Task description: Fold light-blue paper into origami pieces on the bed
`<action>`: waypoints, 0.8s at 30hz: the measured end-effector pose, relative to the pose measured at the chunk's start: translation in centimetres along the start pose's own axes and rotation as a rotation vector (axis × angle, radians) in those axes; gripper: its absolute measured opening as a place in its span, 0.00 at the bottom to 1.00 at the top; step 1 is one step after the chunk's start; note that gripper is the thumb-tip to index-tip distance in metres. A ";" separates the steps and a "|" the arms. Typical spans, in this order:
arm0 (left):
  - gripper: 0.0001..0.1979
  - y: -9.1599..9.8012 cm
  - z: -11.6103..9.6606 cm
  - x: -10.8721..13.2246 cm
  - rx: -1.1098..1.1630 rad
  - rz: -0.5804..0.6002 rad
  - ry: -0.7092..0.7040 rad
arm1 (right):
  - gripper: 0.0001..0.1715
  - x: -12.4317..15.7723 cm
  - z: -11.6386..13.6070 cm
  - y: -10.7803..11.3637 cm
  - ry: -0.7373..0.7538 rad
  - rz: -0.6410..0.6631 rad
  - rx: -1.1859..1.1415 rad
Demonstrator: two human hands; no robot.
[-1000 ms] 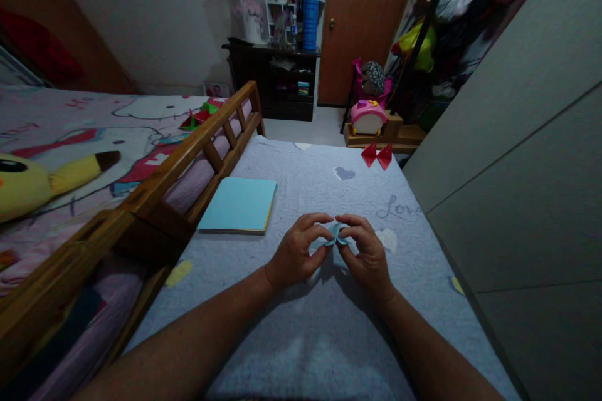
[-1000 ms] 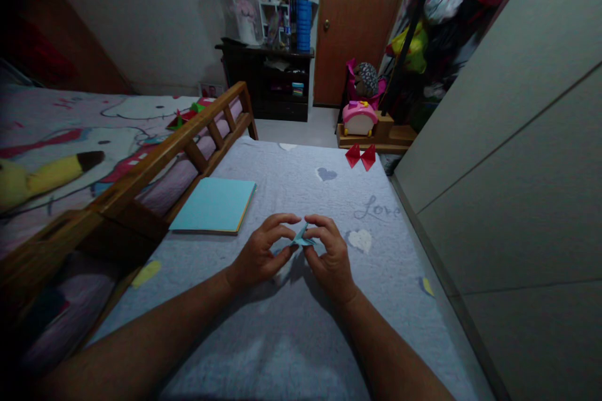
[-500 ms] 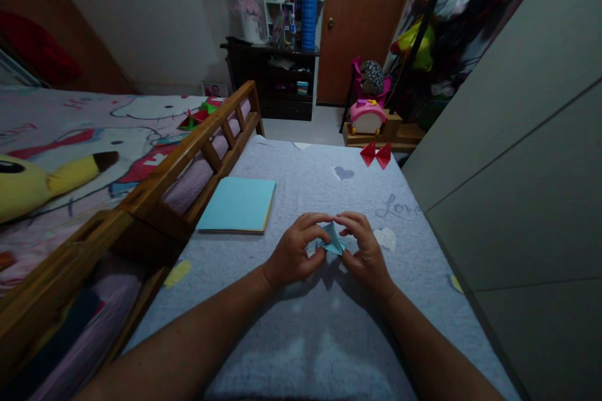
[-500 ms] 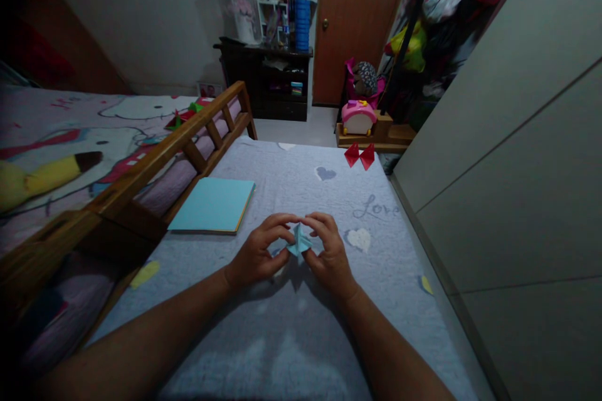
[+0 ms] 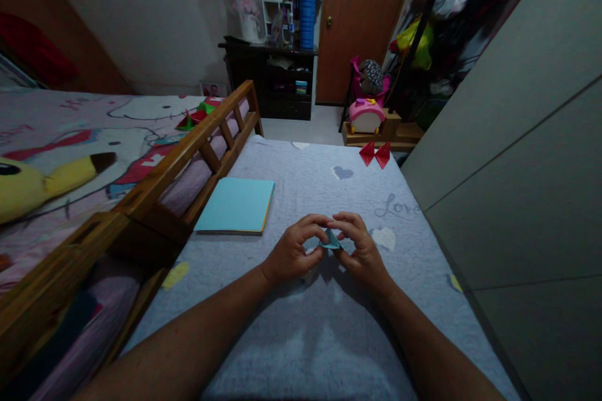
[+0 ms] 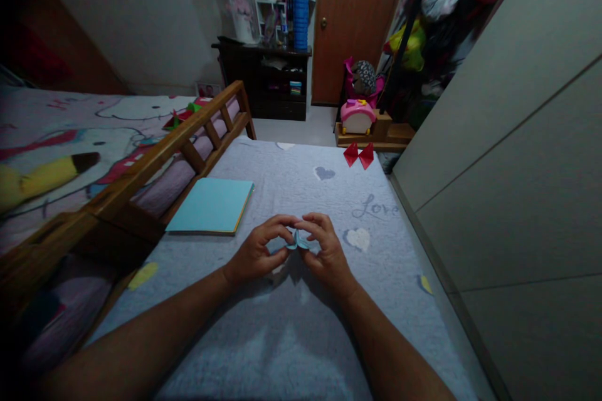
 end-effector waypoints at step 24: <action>0.12 0.1 -0.1 0.2 -0.017 0.012 -0.090 | 0.29 0.0 -0.3 -0.1 0.027 -0.034 -0.076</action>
Point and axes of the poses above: each hand's wrist, its own x-axis away from the middle knuckle, its own y-axis out of the back of the hand, z = x × y, the point moved 3 cm from there along -x, towards the middle knuckle, and after that the axes turned 12 degrees about x, right-handed, at the moved point
